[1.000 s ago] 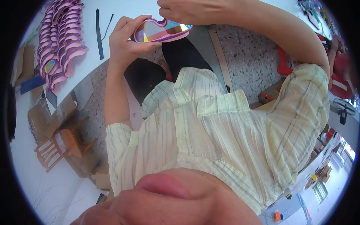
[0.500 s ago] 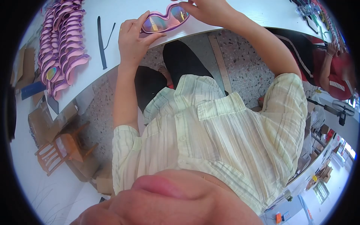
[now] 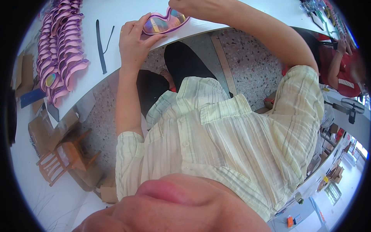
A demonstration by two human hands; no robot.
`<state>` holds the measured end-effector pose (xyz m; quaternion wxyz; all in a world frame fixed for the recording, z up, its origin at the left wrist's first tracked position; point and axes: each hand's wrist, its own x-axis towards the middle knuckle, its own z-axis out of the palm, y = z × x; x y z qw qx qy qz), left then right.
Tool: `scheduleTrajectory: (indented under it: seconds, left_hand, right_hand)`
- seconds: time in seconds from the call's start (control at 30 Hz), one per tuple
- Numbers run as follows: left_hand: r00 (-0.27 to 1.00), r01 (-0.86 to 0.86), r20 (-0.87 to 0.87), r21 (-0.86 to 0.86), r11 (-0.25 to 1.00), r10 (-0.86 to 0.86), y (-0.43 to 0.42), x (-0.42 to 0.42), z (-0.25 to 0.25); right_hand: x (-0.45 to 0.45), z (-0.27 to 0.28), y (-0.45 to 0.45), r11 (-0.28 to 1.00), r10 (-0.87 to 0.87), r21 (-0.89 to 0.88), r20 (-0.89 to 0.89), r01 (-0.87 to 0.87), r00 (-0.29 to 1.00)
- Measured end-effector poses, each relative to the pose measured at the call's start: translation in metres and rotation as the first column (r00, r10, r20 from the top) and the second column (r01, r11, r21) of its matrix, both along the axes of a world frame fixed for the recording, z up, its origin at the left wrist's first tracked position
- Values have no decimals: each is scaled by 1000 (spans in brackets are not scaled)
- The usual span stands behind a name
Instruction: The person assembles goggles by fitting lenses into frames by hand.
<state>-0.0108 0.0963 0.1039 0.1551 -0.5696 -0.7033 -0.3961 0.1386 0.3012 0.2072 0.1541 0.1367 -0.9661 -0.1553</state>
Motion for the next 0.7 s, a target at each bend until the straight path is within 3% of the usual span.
scheduleTrajectory:
  seconds: [0.13,0.23,0.33,0.43,0.47,0.53,0.6,0.63,0.7]
  left_hand:
    - [998,7,69,-43,999,-4,2,1,4]
    - [995,9,95,-62,998,-3,5,-2,1]
    - [988,-2,152,-115,993,20,5,-3,2]
    - [981,-3,192,-125,992,27,5,-2,3]
    - [979,-7,199,-118,993,31,4,-1,4]
    - [984,-18,176,-86,996,33,5,0,4]
    - [993,-19,113,-41,999,23,5,3,4]
    - [998,-13,68,-13,1000,14,5,4,3]
    - [1000,7,-17,44,999,-7,5,6,3]
  right_hand:
    - [-11,4,-15,960,9,277,83,-32,996]
    - [-20,7,-14,959,47,272,117,-78,992]
    - [-28,7,-8,980,47,183,147,-74,988]
    - [-28,-3,4,998,-53,-42,38,54,998]
    - [-21,-5,4,961,-145,-226,69,157,987]
    - [-8,-3,-5,761,-300,-550,174,345,938]
    - [-2,4,-9,399,-278,-735,472,548,837]
    - [2,7,-9,183,-217,-751,598,634,771]
    - [4,9,-10,18,-242,-647,737,762,631]
